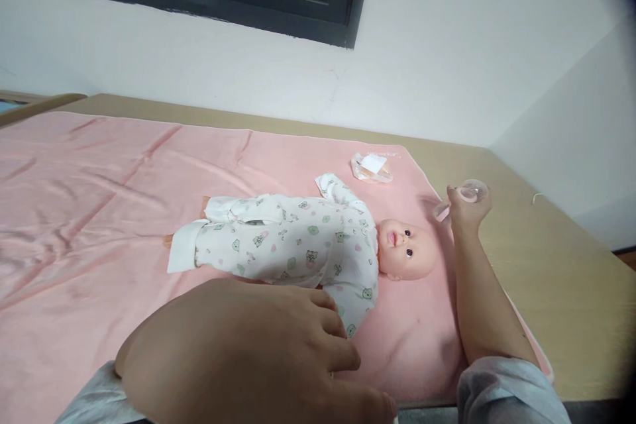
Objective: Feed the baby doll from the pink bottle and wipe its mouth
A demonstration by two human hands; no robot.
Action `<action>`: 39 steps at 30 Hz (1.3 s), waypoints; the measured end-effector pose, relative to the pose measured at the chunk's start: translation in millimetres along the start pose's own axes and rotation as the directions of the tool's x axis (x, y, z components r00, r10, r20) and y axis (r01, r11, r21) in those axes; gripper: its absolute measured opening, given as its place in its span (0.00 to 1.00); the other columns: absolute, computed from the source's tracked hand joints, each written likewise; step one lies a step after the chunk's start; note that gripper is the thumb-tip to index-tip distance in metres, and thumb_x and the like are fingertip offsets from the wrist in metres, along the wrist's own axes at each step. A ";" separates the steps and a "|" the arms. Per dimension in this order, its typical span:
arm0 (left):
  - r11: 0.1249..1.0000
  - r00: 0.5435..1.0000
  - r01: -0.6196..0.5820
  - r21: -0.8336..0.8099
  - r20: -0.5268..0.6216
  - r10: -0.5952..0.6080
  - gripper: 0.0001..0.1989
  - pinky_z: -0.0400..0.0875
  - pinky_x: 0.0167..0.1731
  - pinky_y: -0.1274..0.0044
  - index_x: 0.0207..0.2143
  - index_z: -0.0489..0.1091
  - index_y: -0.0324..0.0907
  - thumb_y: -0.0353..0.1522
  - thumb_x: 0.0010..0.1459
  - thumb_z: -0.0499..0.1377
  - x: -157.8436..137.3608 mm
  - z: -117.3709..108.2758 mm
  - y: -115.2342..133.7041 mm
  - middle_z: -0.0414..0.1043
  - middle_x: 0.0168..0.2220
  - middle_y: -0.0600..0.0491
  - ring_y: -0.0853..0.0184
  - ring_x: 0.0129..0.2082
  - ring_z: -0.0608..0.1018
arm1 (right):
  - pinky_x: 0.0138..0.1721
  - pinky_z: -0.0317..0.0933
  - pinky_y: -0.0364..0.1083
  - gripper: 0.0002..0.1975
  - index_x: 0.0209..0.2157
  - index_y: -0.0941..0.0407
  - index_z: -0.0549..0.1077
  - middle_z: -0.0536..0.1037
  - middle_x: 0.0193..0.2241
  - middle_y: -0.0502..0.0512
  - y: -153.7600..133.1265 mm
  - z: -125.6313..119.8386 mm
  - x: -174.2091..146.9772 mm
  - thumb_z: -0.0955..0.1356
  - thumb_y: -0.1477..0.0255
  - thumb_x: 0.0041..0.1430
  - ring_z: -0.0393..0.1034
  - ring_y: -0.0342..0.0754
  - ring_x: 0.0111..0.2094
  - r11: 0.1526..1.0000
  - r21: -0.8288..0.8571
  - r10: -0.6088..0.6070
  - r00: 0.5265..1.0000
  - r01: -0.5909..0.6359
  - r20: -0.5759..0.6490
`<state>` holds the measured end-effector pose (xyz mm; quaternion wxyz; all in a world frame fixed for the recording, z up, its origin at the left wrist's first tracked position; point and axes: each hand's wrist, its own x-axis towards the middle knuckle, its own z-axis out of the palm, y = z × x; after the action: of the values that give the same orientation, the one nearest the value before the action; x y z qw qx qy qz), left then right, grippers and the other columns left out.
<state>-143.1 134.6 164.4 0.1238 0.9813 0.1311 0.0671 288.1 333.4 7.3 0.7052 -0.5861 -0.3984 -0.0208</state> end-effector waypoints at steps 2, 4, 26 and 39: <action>0.998 0.997 -0.070 0.001 0.043 0.070 0.23 0.68 0.48 0.76 0.57 0.66 0.55 0.36 0.59 0.62 3.5 -2.8 -5.6 0.79 0.40 0.56 0.65 0.39 0.78 | 0.31 0.66 0.47 0.18 0.32 0.56 0.69 0.73 0.26 0.47 -9.8 2.5 0.5 0.75 0.67 0.39 0.68 0.44 0.25 1.000 0.010 -0.023 0.999 0.023 0.045; 0.999 0.999 -0.040 0.033 0.021 0.040 0.26 0.67 0.51 0.72 0.59 0.63 0.50 0.36 0.59 0.62 7.0 -5.7 -13.5 0.77 0.45 0.52 0.62 0.45 0.77 | 0.30 0.65 0.47 0.18 0.32 0.57 0.69 0.74 0.26 0.48 -23.8 5.9 2.3 0.75 0.66 0.39 0.68 0.44 0.25 0.998 0.049 -0.050 0.994 0.045 0.099; 0.899 0.829 0.248 -0.360 -0.401 -0.389 0.37 0.67 0.48 0.66 0.63 0.51 0.42 0.36 0.53 0.62 70.3 6.5 -36.3 0.70 0.53 0.47 0.57 0.48 0.74 | 0.36 0.63 0.53 0.26 0.43 0.50 0.71 0.69 0.38 0.55 -240.4 -8.8 -136.9 0.69 0.47 0.49 0.67 0.52 0.36 0.827 0.544 -0.424 0.792 0.141 0.439; 0.922 0.822 0.369 -0.118 -0.422 -0.383 0.25 0.63 0.38 0.72 0.49 0.63 0.45 0.20 0.47 0.55 59.9 7.7 -56.4 0.69 0.41 0.55 0.64 0.39 0.71 | 0.33 0.64 0.49 0.18 0.50 0.50 0.63 0.68 0.42 0.56 -237.1 -22.3 -117.2 0.67 0.64 0.59 0.66 0.49 0.38 0.853 0.348 -0.513 0.505 0.388 0.694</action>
<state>-98.1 202.1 148.3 0.1171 0.8936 0.3452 0.2620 102.5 189.3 130.7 0.4786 -0.3596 -0.7974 0.0759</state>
